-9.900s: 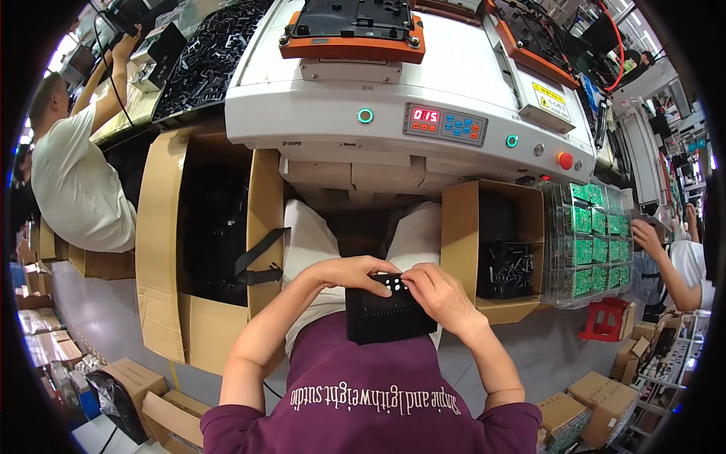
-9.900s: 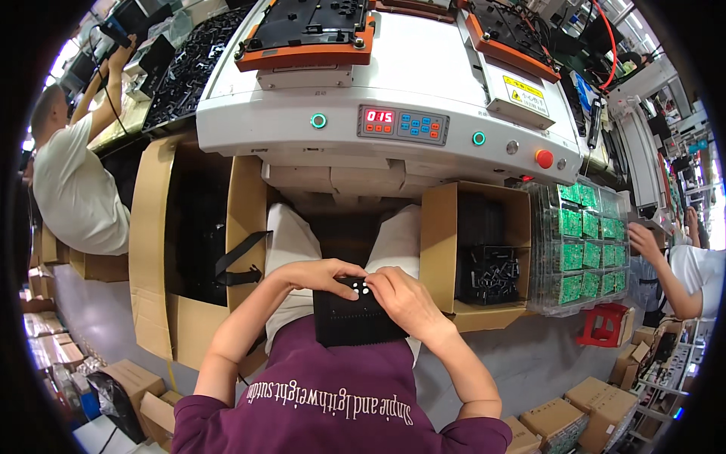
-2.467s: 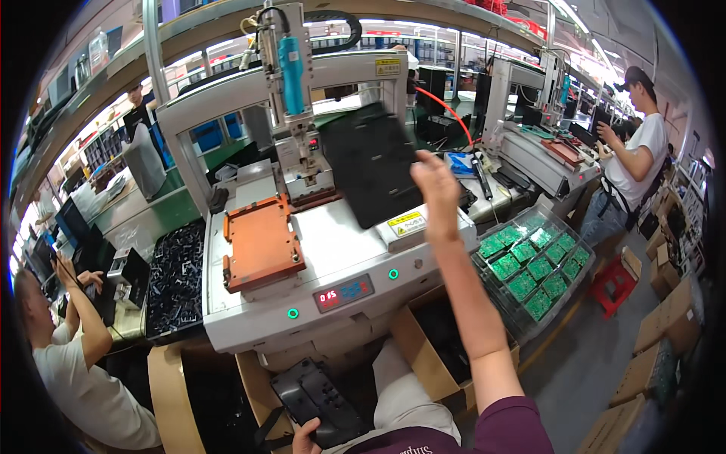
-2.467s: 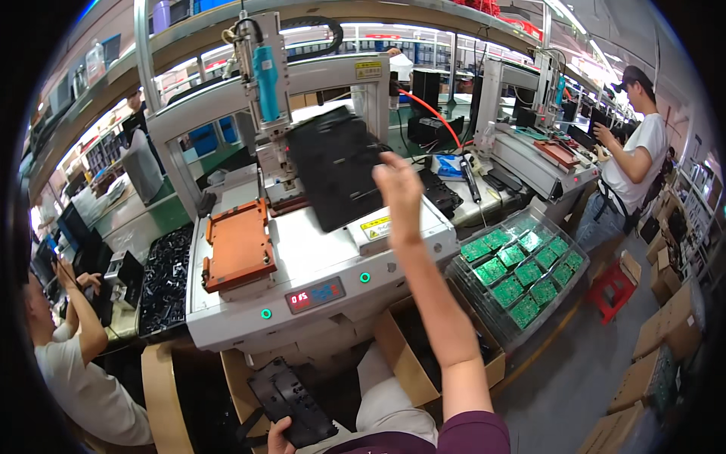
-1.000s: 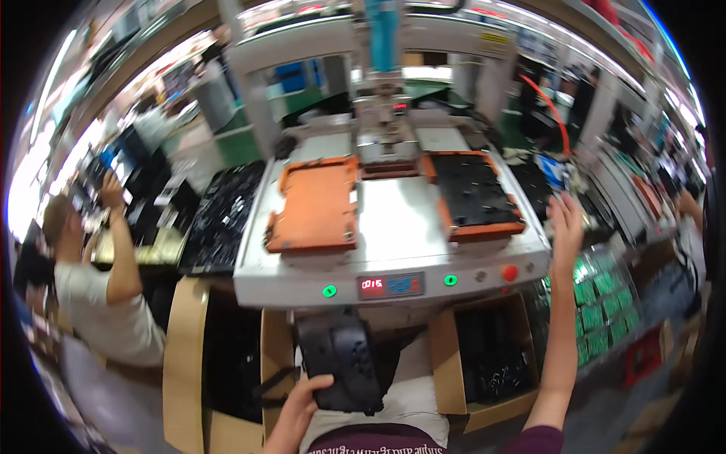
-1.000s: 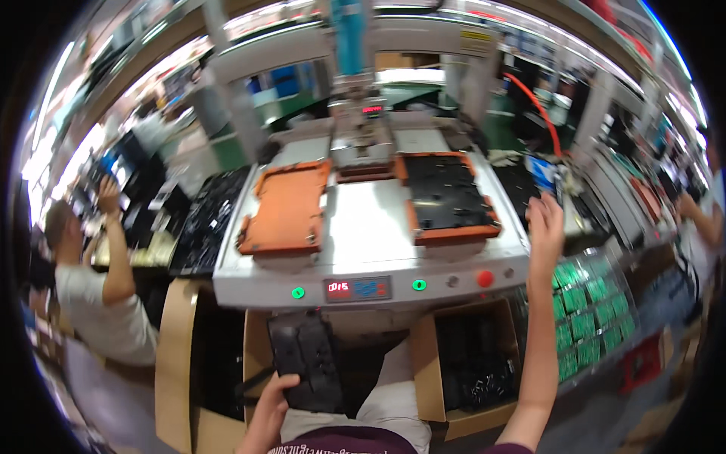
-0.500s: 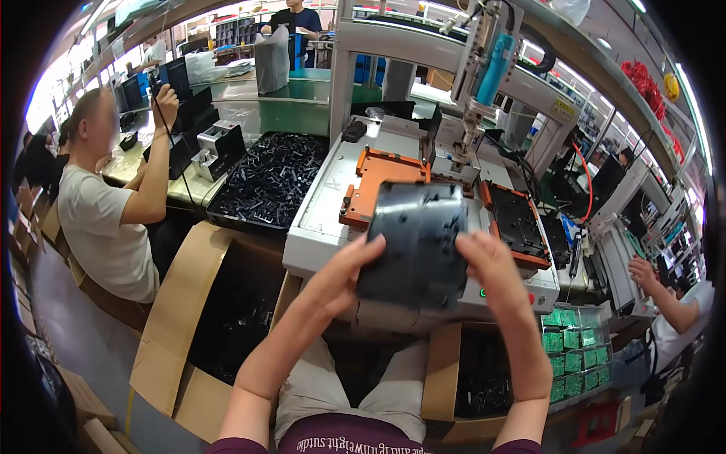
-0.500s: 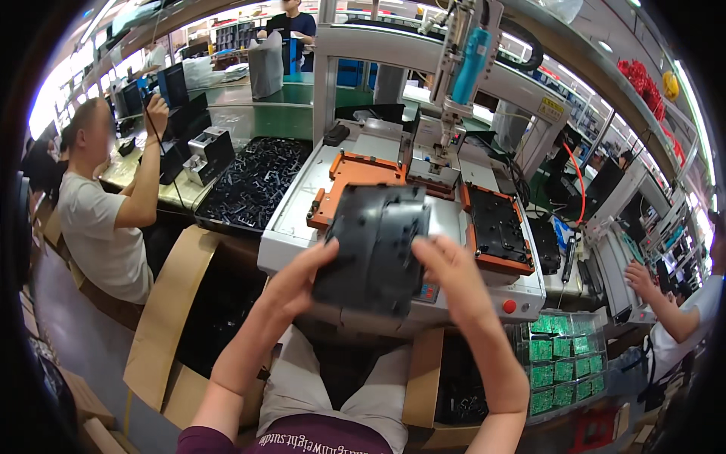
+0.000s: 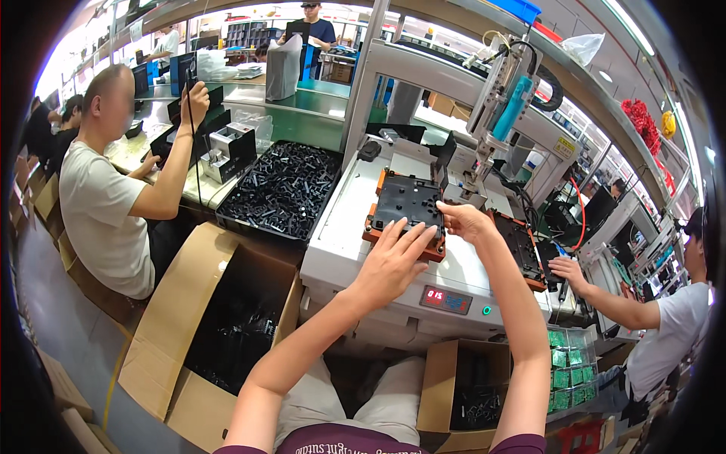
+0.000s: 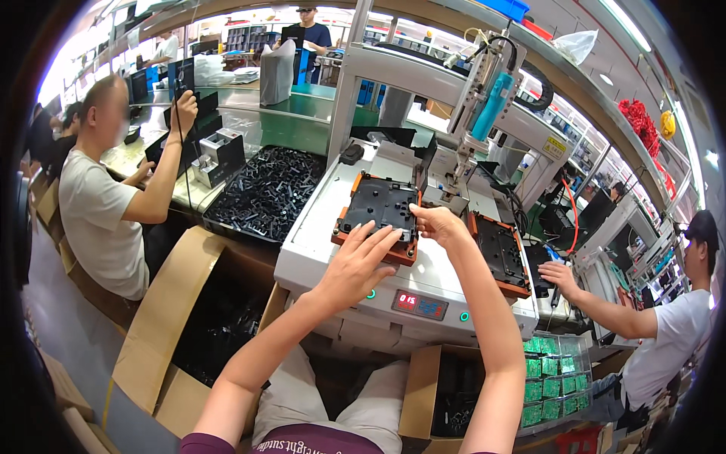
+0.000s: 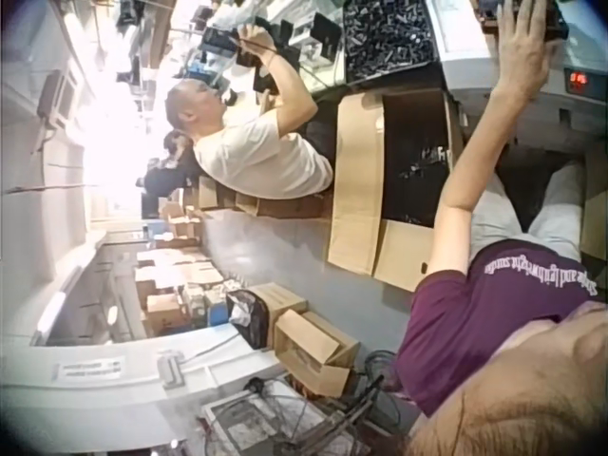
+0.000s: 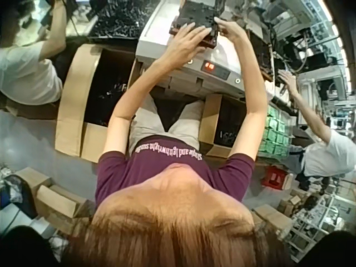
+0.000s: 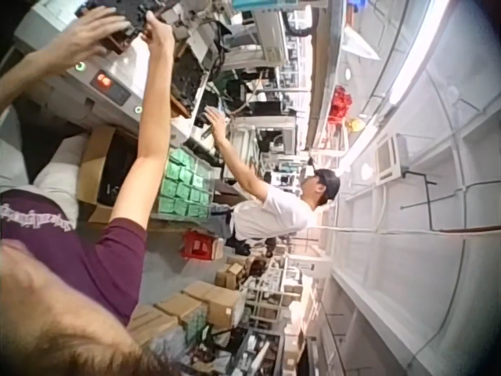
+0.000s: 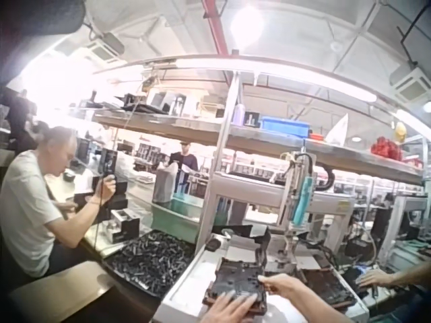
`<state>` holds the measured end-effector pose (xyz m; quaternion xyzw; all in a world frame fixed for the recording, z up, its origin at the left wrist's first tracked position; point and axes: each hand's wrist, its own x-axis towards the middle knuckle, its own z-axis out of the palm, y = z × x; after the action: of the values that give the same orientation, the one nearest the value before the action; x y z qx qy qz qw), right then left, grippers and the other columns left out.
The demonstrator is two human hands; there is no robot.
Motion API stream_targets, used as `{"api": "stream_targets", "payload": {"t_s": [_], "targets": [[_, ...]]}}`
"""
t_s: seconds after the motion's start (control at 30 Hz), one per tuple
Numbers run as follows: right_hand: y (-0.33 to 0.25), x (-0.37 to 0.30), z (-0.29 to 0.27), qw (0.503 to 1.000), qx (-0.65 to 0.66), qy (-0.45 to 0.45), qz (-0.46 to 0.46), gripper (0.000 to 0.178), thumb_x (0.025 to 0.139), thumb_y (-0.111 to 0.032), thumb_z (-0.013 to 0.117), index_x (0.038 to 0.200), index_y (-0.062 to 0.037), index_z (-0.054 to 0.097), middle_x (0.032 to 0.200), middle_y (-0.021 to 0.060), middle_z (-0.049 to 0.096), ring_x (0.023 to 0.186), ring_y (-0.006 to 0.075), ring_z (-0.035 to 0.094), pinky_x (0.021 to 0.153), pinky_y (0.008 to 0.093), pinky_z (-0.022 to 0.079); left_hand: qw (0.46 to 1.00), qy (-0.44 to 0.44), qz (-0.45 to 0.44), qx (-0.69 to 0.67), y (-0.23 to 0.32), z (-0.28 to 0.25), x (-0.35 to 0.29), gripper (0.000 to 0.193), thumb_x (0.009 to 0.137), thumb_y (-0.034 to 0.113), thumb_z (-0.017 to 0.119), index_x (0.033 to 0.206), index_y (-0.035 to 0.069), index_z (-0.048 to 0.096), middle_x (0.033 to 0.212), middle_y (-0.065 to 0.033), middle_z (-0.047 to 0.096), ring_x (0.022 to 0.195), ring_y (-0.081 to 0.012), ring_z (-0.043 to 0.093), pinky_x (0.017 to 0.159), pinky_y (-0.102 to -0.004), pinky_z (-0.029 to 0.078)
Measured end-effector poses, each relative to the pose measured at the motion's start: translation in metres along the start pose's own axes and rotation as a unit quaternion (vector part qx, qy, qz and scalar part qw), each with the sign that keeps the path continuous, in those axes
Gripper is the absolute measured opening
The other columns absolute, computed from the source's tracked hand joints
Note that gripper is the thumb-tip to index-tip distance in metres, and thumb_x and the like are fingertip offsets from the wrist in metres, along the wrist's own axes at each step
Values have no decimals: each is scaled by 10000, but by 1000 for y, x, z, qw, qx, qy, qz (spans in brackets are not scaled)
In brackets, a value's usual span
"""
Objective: Operating a machine to assemble electronic housings by placing components into the machine and removing them once processed.
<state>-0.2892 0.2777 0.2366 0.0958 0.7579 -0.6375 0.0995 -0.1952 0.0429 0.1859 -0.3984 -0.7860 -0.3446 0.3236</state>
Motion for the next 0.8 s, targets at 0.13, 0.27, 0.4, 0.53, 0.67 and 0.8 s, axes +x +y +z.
{"api": "stream_targets", "payload": {"t_s": [0.13, 0.27, 0.4, 0.53, 0.67, 0.8], "targets": [[17, -1, -7, 994, -78, 65, 34, 328, 729, -466, 798, 761, -169, 661, 683, -81, 524, 604, 56, 420, 567, 220, 328, 998, -23, -12, 54, -8, 15, 7, 695, 813, 254, 688, 1421, 111, 381, 1335, -109, 508, 1228, -331, 448, 1063, -438, 324], [39, -25, 5, 976, -108, 151, -115, 327, 782, -420, 761, 805, -110, 660, 755, -43, 557, 665, 73, 480, 605, 227, 382, 994, -29, 3, 107, -8, 18, 7, 755, 742, 219, 734, 1410, 118, 398, 1319, -83, 519, 1181, -291, 480, 1036, -410, 343], [47, -79, 53, 875, -261, 257, -316, 266, 846, -283, 695, 856, -25, 630, 838, 84, 605, 784, 224, 553, 737, 335, 441, 993, -10, 11, 120, -21, 21, -4, 706, 686, 204, 760, 1326, 91, 487, 1327, -81, 515, 1191, -291, 476, 1037, -418, 349], [63, -98, 76, 804, -285, 333, -402, 137, 843, -179, 681, 856, -47, 649, 900, 81, 586, 876, 235, 510, 806, 347, 408, 995, 9, 26, 101, -19, 27, -1, 675, 675, 199, 764, 1294, 86, 519, 1331, -80, 512, 1198, -295, 473, 1037, -424, 353], [65, -96, 80, 811, -240, 324, -424, 101, 860, -124, 661, 916, -42, 675, 920, 67, 607, 913, 217, 527, 847, 322, 412, 994, -3, 25, 102, -15, 25, 2, 601, 715, 207, 738, 1263, 64, 538, 1324, -86, 514, 1209, -300, 463, 1046, -427, 338], [65, -97, 81, 817, -236, 319, -417, 104, 860, -129, 663, 920, -45, 678, 936, 71, 614, 926, 223, 531, 857, 328, 412, 997, 19, 37, 66, -17, 23, 1, 472, 797, 178, 693, 1229, 41, 561, 1267, -104, 552, 1190, -303, 480, 1037, -421, 345]]}}
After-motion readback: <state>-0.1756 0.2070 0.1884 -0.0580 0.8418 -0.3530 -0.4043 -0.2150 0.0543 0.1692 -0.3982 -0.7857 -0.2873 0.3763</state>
